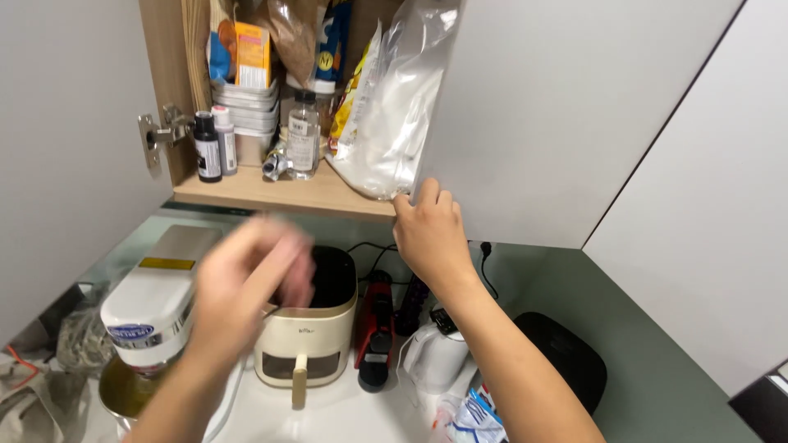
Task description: The recorder measures flour using a sifter and a digital scale, washes some dishes in the sink, and prepares an egg mixture using a stand mixer.
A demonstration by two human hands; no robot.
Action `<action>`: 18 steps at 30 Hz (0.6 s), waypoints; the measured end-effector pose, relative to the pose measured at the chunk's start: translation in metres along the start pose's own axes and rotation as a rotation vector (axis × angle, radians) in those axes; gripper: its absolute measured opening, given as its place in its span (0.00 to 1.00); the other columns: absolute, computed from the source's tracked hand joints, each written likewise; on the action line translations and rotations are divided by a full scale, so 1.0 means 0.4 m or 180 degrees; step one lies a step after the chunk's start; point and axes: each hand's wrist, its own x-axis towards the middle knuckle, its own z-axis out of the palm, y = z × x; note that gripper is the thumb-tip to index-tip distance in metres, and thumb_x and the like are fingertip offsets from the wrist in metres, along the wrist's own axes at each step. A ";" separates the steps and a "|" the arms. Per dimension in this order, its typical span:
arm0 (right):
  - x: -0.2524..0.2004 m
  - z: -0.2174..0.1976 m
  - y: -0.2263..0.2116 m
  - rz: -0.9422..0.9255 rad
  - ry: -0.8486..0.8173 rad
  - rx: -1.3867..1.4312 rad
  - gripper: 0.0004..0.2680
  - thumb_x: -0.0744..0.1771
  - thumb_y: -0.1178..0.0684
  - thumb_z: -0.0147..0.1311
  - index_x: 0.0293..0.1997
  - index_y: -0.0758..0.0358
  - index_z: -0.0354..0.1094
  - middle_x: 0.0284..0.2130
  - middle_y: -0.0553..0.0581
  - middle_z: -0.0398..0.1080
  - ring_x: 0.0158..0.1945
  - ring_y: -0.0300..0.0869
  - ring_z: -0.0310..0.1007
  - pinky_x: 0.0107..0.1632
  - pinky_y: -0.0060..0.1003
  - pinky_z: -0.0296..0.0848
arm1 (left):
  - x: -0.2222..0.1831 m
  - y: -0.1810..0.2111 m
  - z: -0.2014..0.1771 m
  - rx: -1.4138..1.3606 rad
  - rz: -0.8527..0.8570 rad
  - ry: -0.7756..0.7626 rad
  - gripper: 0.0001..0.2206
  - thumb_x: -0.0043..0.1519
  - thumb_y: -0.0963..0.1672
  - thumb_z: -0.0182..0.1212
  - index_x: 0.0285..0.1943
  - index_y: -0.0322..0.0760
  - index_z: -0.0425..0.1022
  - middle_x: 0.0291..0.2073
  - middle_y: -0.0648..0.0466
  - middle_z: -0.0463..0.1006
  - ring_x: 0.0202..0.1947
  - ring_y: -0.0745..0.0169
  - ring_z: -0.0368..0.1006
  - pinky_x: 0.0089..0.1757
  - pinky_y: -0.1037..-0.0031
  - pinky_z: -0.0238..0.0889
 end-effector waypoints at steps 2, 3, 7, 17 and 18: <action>-0.019 -0.033 -0.012 -0.0011 -0.0032 0.0007 0.08 0.62 0.56 0.59 0.42 0.65 0.70 0.37 0.64 0.61 0.36 0.54 0.65 0.39 0.46 0.68 | 0.183 -0.017 0.044 0.0882 0.0723 0.0231 0.07 0.67 0.43 0.59 0.40 0.32 0.74 0.24 0.53 0.74 0.22 0.66 0.70 0.26 0.73 0.63; -0.021 -0.050 -0.012 -0.0001 0.0000 0.0002 0.09 0.61 0.56 0.59 0.42 0.66 0.69 0.36 0.64 0.61 0.37 0.54 0.65 0.40 0.46 0.69 | 0.284 -0.026 0.067 0.1791 0.1497 0.0430 0.09 0.68 0.43 0.63 0.39 0.32 0.73 0.23 0.52 0.75 0.24 0.65 0.71 0.28 0.71 0.63; -0.061 -0.134 -0.022 -0.0013 0.0110 0.0233 0.09 0.61 0.56 0.61 0.40 0.65 0.68 0.35 0.66 0.60 0.37 0.56 0.65 0.41 0.48 0.69 | 0.721 -0.154 0.103 0.2467 0.2563 0.0855 0.06 0.62 0.39 0.64 0.38 0.27 0.72 0.32 0.40 0.78 0.37 0.36 0.76 0.40 0.54 0.67; -0.291 -0.296 0.014 0.0955 0.0659 0.0371 0.05 0.56 0.55 0.62 0.28 0.59 0.72 0.27 0.61 0.60 0.25 0.50 0.64 0.28 0.43 0.67 | 1.008 -0.281 0.180 0.3778 0.0467 0.0428 0.11 0.51 0.39 0.65 0.42 0.28 0.80 0.46 0.32 0.77 0.49 0.30 0.74 0.45 0.53 0.70; -0.321 -0.307 0.025 0.1053 0.0930 0.0285 0.05 0.54 0.56 0.61 0.27 0.60 0.73 0.26 0.60 0.62 0.23 0.48 0.65 0.27 0.42 0.67 | 1.027 -0.308 0.180 0.3769 0.0518 0.0573 0.10 0.51 0.39 0.64 0.41 0.29 0.81 0.46 0.32 0.77 0.48 0.28 0.74 0.42 0.51 0.70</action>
